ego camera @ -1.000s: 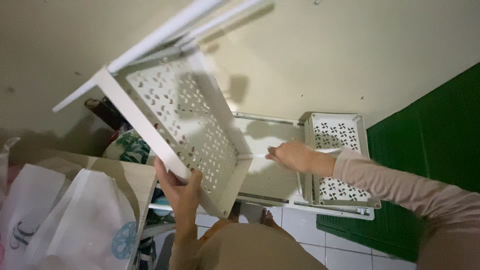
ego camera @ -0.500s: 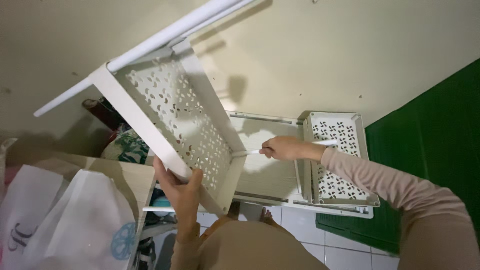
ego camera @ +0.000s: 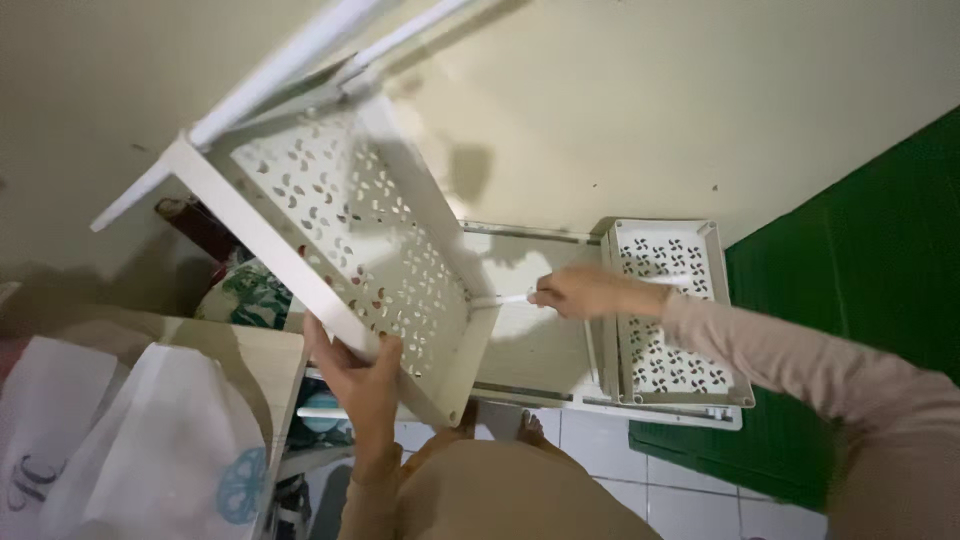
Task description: The person assembles a white plastic shelving unit by inserting white support poles into the corner sockets of perforated trays. The person handles multiple trays and poles, connecting them to form a multi-tiered structure.
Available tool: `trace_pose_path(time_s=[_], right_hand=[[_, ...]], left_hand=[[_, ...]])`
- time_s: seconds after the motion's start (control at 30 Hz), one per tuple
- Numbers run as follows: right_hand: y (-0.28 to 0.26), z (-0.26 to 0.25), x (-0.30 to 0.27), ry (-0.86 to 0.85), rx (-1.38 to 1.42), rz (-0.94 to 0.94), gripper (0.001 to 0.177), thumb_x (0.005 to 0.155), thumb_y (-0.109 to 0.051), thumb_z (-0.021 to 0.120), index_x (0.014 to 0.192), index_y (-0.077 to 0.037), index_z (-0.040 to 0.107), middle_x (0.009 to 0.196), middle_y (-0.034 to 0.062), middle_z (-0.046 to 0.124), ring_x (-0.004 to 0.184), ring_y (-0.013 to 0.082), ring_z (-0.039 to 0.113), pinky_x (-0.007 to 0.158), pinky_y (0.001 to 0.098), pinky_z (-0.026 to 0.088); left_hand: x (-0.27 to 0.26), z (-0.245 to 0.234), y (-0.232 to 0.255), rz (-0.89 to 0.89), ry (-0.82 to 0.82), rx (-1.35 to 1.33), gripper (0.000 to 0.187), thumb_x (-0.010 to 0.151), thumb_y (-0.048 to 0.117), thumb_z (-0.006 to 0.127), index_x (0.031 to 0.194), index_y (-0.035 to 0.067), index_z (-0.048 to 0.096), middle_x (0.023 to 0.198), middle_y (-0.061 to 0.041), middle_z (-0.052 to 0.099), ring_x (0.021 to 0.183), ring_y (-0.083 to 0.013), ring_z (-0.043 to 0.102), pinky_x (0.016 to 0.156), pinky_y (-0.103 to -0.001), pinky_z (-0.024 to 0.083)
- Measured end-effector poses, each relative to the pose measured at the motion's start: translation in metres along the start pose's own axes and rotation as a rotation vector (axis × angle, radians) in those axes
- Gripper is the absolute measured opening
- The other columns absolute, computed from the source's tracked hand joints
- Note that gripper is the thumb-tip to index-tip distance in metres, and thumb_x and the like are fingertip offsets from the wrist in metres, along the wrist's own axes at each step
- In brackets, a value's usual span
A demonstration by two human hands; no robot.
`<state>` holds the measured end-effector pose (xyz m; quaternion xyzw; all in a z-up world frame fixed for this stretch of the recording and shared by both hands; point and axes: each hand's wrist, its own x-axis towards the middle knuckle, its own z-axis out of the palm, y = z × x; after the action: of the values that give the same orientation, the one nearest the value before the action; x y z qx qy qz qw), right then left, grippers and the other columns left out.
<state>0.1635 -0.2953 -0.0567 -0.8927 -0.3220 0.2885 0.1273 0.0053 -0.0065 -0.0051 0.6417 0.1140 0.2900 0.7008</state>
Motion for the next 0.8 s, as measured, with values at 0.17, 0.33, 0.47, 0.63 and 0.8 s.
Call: trace_pose_path(time_s=[0.17, 0.33, 0.47, 0.63, 0.8], right_hand=[[0.024, 0.013, 0.045, -0.482, 0.595, 0.205, 0.048, 0.111, -0.046, 0.044, 0.104, -0.005, 0.067, 0.071, 0.0007, 0.053, 0.052, 0.0100, 0.040, 0.043, 0.0259, 0.034], [0.033, 0.034, 0.070, -0.311, 0.340, -0.003, 0.050, 0.115, -0.041, 0.050, 0.100, 0.003, 0.070, 0.068, 0.0041, 0.056, 0.052, 0.0110, 0.045, 0.044, 0.0247, 0.034], [0.012, 0.049, 0.054, 0.203, -0.738, -0.171, 0.039, 0.088, -0.017, 0.059, 0.125, -0.004, 0.055, 0.082, 0.0126, 0.062, 0.054, 0.0235, 0.068, 0.030, 0.0340, 0.053], [-0.006, 0.028, 0.026, 0.318, -0.693, -0.298, 0.031, 0.102, -0.031, 0.052, 0.119, -0.005, 0.059, 0.088, 0.0091, 0.067, 0.068, 0.0255, 0.072, 0.052, 0.0385, 0.056], [0.014, -0.016, 0.004, -0.278, 0.117, 0.221, 0.055, 0.113, -0.050, 0.036, 0.105, -0.009, 0.072, 0.077, 0.0106, 0.060, 0.061, 0.0224, 0.057, 0.060, 0.0371, 0.054]], left_hand=[[-0.004, 0.006, 0.004, -0.032, -0.078, 0.044, 0.083, 0.076, -0.007, 0.063, 0.152, 0.005, 0.032, 0.116, -0.012, 0.063, 0.100, -0.0182, 0.065, 0.086, -0.031, 0.055], [-0.002, 0.008, 0.004, -0.045, -0.041, 0.017, 0.085, 0.074, -0.008, 0.065, 0.152, 0.006, 0.034, 0.117, -0.011, 0.061, 0.099, -0.0183, 0.062, 0.083, -0.031, 0.053], [0.003, 0.000, -0.001, -0.026, 0.014, 0.011, 0.088, 0.079, -0.007, 0.066, 0.157, 0.007, 0.028, 0.125, -0.013, 0.056, 0.109, -0.0190, 0.058, 0.091, -0.031, 0.051], [0.006, -0.005, -0.008, -0.004, 0.010, 0.061, 0.093, 0.078, -0.007, 0.066, 0.161, 0.009, 0.026, 0.132, -0.014, 0.053, 0.112, -0.0209, 0.057, 0.093, -0.035, 0.052], [0.006, -0.008, -0.012, -0.060, 0.039, 0.053, 0.097, 0.076, -0.007, 0.068, 0.160, 0.009, 0.023, 0.132, -0.015, 0.054, 0.116, -0.0225, 0.058, 0.096, -0.036, 0.051]])
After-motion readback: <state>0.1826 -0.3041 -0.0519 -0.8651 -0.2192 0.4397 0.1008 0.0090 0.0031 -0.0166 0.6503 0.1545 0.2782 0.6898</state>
